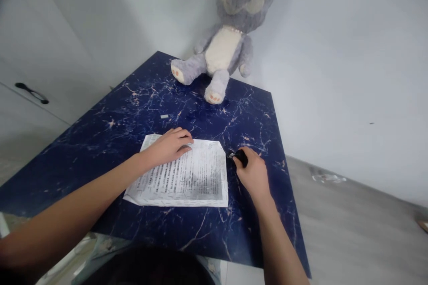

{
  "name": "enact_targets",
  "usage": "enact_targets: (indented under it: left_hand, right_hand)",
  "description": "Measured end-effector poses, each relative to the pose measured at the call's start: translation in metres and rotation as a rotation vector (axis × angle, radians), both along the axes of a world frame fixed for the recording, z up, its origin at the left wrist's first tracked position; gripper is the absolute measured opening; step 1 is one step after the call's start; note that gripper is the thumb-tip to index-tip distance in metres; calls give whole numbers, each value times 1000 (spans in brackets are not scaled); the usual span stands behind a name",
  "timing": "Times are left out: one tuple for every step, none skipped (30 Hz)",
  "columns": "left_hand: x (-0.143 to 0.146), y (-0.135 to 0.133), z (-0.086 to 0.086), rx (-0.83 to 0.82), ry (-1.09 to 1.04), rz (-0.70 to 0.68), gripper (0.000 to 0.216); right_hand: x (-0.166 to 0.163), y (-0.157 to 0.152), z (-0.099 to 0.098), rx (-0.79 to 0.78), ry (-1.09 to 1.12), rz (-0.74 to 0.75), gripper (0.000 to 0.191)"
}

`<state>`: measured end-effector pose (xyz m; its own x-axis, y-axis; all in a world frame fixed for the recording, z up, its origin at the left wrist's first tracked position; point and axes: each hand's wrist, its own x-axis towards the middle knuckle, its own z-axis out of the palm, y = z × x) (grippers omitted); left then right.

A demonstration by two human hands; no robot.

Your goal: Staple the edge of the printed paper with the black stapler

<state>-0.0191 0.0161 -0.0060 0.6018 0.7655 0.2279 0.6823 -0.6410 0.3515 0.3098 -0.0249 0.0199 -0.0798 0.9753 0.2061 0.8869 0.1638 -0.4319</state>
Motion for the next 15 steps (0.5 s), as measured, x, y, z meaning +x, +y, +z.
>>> enact_targets:
  left_hand:
    - [1, -1, 1, 2, 4, -2, 17]
    - [1, -2, 2, 3, 6, -2, 17]
    - [2, -4, 2, 1, 10, -5, 18]
    - [2, -4, 3, -4, 12, -5, 18]
    - [2, -5, 3, -6, 18, 8, 18]
    - [3, -5, 3, -3, 24, 7, 20]
    - [3, -5, 2, 8, 24, 11, 20]
    - [3, -5, 1, 17, 30, 12, 20]
    - [3, -4, 0, 27, 33, 12, 19]
    - [3, -3, -1, 34, 34, 13, 19]
    - [3, -3, -3, 39, 32, 12, 20]
    - [3, -2, -5, 41, 23, 10, 21]
    - [3, -1, -6, 43, 13, 6, 22]
    - [3, -1, -7, 45, 7, -1, 25]
    - [3, -1, -7, 48, 6, -11, 28]
  right_hand:
    - [1, 0, -1, -6, 7, 0, 29]
    - [1, 1, -2, -6, 15, -1, 30]
    - [2, 1, -4, -6, 22, -2, 31]
    - [3, 2, -5, -2, 25, -6, 31]
    - [3, 2, -7, 3, 22, -14, 32]
    - [4, 3, -9, 7, 15, -19, 33]
    - [4, 3, -10, 9, 2, -28, 34]
    - [4, 4, -12, 9, -13, -40, 35]
    - [5, 5, -13, 6, -29, -50, 35]
    - [5, 5, -15, 1, -44, -59, 36]
    - [5, 6, -15, -2, -53, -68, 36]
    - [5, 6, -16, -4, -56, -74, 36]
    - [4, 7, -17, -4, -54, -77, 37]
    - [4, 7, -17, -2, -46, -76, 37]
    - [4, 8, -17, 1, -36, -76, 37]
